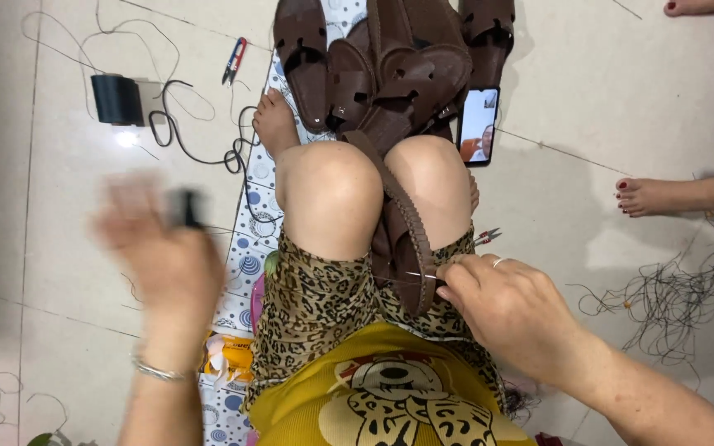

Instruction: Hand-stitching leather straps onto sandals using a needle and thread while sitting on the floor.

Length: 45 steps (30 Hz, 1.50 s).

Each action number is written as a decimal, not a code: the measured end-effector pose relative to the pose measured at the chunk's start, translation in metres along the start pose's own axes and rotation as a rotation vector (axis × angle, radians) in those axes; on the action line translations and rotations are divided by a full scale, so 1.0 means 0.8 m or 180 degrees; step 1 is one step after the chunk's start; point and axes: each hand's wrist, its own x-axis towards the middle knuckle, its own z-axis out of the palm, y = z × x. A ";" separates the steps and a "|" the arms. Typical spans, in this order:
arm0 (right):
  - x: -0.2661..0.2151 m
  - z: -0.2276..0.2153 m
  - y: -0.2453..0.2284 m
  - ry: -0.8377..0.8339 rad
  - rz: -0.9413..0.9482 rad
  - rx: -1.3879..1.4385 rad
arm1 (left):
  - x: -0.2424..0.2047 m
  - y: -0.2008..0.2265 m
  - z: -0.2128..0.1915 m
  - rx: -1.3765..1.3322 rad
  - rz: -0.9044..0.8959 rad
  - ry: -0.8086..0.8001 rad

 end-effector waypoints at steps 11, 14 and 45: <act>-0.001 0.005 -0.001 0.0120 -0.0039 -0.0048 | 0.017 0.133 -0.081 -0.6376 0.1034 -0.2058; -0.002 0.014 0.005 0.0265 -0.0026 -0.0187 | 0.003 0.143 -0.069 -0.6975 -0.0377 -0.2638; -0.002 0.066 0.005 0.1339 -0.0270 0.1368 | 0.008 0.122 -0.099 -0.6192 -0.0160 -0.1285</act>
